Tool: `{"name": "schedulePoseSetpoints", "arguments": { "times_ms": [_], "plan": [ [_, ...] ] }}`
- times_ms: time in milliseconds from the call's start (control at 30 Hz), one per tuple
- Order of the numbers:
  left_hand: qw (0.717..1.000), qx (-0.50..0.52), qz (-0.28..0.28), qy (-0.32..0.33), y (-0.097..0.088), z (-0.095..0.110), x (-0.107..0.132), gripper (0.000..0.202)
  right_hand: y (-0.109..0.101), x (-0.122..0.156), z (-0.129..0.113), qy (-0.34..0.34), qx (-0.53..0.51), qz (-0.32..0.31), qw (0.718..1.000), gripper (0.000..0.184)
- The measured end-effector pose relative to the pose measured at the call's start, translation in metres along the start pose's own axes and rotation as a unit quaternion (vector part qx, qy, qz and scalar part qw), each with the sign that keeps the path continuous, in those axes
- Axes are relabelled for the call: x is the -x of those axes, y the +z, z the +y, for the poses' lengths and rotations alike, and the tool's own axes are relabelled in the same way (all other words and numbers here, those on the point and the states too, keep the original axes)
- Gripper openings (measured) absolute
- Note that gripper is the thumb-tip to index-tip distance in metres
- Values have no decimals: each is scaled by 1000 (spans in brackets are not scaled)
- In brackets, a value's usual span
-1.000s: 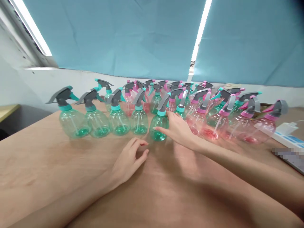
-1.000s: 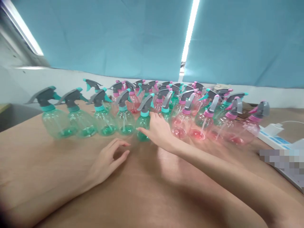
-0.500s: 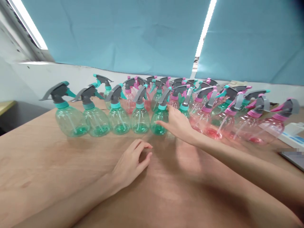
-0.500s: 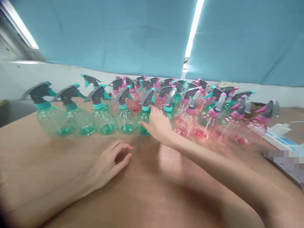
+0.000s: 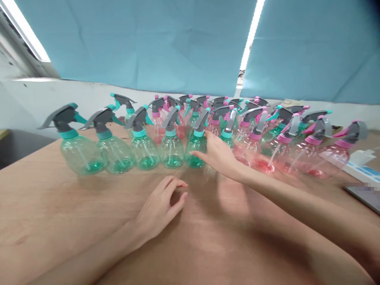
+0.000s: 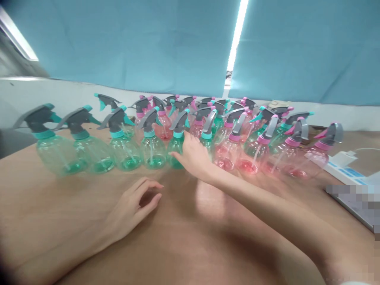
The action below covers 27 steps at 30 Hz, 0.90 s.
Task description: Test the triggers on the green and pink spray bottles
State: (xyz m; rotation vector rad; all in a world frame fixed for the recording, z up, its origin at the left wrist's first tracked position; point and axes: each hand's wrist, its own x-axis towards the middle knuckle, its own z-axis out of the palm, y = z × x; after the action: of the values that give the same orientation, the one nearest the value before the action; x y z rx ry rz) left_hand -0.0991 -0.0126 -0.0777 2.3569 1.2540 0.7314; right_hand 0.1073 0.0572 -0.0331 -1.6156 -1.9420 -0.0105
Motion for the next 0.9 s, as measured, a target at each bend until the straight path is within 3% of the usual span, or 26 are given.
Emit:
{"name": "schedulePoseSetpoints", "arguments": {
  "times_ms": [133,267,433,533,733,900],
  "plan": [
    [1000,-6,-3,-8,-1,-1,1,13,-12,16,4,-19,-40,15,999,75],
    [1000,-15,-5,-13,-3,-1,0,14,-40,39,22,-54,-58,37,996,45],
    [1000,-24,-2,3,-1,8,-8,15,-68,46,55,29,-34,68,997,35],
    [1000,-14,-4,8,3,20,-20,15,-69,38,63,50,-35,58,996,41],
    [999,46,11,24,17,41,-48,12,-55,15,57,98,-56,-10,994,70],
    [998,64,24,14,21,51,-59,11,-43,2,58,102,-58,-10,993,60]
  ]
}}
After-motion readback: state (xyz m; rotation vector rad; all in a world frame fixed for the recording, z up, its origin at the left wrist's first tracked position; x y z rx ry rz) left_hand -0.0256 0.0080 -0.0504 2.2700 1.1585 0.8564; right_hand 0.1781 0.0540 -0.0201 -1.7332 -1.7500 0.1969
